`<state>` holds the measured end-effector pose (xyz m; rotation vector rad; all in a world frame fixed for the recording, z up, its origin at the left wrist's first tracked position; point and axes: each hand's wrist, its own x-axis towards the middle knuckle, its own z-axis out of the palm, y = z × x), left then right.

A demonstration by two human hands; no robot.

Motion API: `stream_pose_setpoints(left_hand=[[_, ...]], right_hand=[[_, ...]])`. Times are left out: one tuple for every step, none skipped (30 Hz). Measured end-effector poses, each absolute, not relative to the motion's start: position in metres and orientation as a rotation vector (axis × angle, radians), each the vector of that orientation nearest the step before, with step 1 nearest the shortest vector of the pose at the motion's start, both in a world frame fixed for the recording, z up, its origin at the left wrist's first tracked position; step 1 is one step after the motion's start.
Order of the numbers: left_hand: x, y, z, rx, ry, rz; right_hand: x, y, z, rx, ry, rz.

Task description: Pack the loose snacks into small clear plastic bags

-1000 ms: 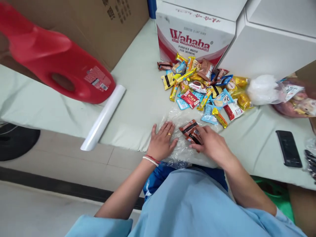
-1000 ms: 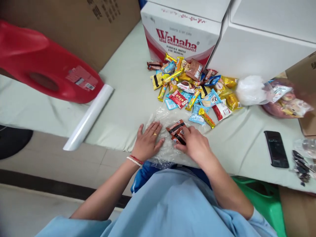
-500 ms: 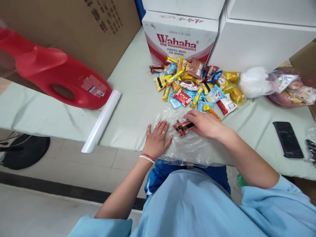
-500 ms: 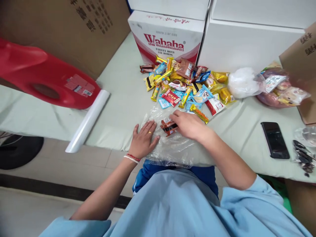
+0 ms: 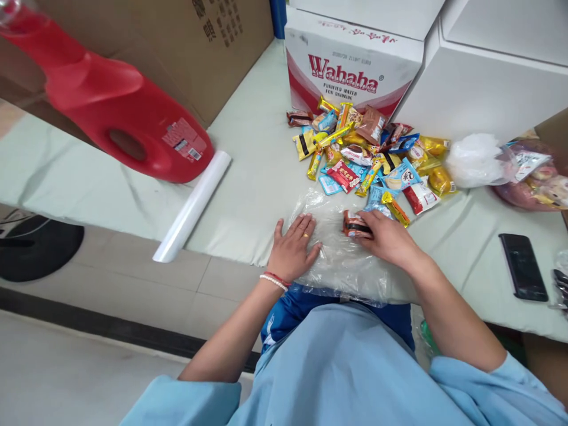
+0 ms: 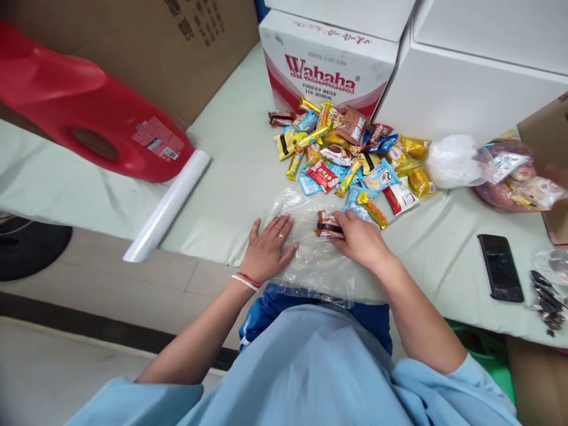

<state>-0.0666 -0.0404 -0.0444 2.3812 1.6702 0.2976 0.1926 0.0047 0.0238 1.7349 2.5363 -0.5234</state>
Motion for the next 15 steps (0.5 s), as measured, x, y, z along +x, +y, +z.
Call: stream_pose_setpoints(left_hand=[[-0.067,-0.040,-0.044,2.381,1.666,0.294],[-0.067,-0.040,-0.045,2.382,1.662,0.292],[-0.067,-0.040,-0.045,2.383,1.660,0.290],[-0.067,-0.040,-0.045,2.384,1.660,0.289],[-0.067,-0.040,-0.045,2.383,1.661,0.288],[-0.066,-0.040,-0.045,2.382,1.665,0.287],[-0.066,-0.040,-0.045,2.381,1.669,0.285],[-0.066,-0.040,-0.045,2.379,1.672,0.283],[-0.066,-0.040,-0.045,2.379,1.673,0.280],[-0.066,-0.040,-0.044,2.380,1.672,0.279],[-0.066,-0.040,-0.044,2.381,1.667,0.277],[-0.067,-0.041,-0.044,2.382,1.662,0.276],[-0.067,-0.041,-0.044,2.383,1.656,0.275],[-0.067,-0.041,-0.044,2.384,1.651,0.275],[-0.067,-0.041,-0.044,2.385,1.645,0.273]], right_hand=[[0.196,0.001,0.025,1.831,2.548,-0.560],[0.197,-0.003,0.028,1.910,2.567,-0.600],[0.197,-0.006,0.033,1.963,2.595,-0.641],[0.195,-0.009,0.038,1.990,2.625,-0.675],[0.190,-0.011,0.045,1.998,2.654,-0.697],[0.185,-0.013,0.052,1.993,2.678,-0.698],[0.178,-0.014,0.059,1.980,2.694,-0.677],[0.171,-0.014,0.065,1.960,2.701,-0.636],[0.164,-0.014,0.070,1.932,2.697,-0.585],[0.159,-0.013,0.074,1.890,2.679,-0.539],[0.154,-0.012,0.075,1.831,2.648,-0.506],[0.152,-0.012,0.074,1.760,2.606,-0.491],[0.152,-0.013,0.072,1.685,2.556,-0.497],[0.154,-0.015,0.067,1.622,2.505,-0.517],[0.158,-0.018,0.061,1.580,2.458,-0.548]])
